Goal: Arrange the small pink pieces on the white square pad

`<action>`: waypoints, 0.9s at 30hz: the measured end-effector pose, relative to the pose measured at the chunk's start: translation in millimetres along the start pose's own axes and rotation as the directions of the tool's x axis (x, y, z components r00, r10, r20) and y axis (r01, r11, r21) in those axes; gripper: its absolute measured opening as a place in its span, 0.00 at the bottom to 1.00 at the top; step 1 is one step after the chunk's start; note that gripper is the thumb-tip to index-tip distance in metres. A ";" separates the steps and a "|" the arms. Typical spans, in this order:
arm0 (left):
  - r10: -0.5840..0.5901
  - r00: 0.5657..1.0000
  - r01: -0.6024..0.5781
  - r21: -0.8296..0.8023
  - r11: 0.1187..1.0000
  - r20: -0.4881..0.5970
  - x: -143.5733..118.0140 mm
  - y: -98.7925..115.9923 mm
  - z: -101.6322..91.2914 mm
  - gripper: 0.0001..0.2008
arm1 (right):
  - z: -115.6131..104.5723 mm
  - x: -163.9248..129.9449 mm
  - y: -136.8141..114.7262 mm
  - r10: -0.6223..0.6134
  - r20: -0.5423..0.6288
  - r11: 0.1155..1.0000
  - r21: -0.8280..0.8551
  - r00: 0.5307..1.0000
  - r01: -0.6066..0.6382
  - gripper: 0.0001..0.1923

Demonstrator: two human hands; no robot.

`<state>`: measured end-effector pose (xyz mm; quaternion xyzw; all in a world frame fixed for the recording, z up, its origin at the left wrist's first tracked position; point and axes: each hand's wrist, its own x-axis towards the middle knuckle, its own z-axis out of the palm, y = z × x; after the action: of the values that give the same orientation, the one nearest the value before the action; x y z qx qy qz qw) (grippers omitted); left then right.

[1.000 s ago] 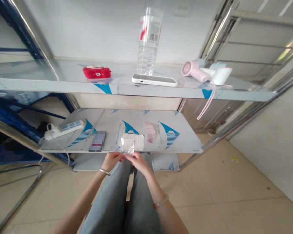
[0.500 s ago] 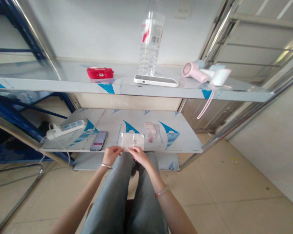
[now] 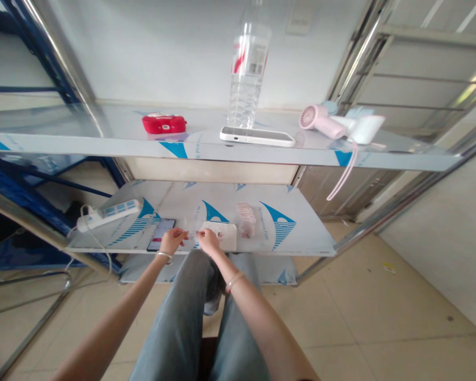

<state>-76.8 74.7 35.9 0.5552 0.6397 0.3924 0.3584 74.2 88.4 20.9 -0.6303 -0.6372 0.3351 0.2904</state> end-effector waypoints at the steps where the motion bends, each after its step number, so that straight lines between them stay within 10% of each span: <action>1: -0.043 0.999 0.044 0.062 0.997 -0.024 8.2 -6.0 1.2 0.10 | 4.9 4.8 -0.7 0.018 0.020 0.999 -0.038 1.000 -0.017 0.13; 5: -0.132 0.987 0.156 0.325 0.933 -0.093 37.0 -30.0 6.3 0.07 | 7.0 20.9 -0.2 0.041 0.022 0.981 -0.193 0.999 -0.036 0.11; 9: -0.135 0.986 0.165 0.503 0.848 -0.096 49.7 -40.4 9.2 0.13 | -25.4 34.5 22.0 0.043 -0.239 0.936 -0.331 0.970 -0.123 0.12; 16: -0.068 0.975 0.190 0.633 0.750 -0.212 32.3 -23.1 33.2 0.20 | -79.1 32.4 106.1 0.198 -0.762 0.924 -0.064 0.617 -0.376 0.18; 22: 0.250 0.957 -0.150 0.485 0.862 -0.148 20.6 -12.1 75.3 0.15 | -83.1 16.9 134.7 0.328 -0.700 0.892 0.009 0.634 -0.452 0.16; 27: 0.435 0.890 -0.378 0.308 0.873 -0.140 16.9 2.7 109.0 0.14 | -81.3 16.6 128.5 0.207 -0.750 0.962 0.039 0.628 -0.270 0.10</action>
<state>19.6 103.1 -9.4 0.6781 0.5892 0.4226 0.1198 216.2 107.4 -32.6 -0.8013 -0.3847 0.0574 0.4546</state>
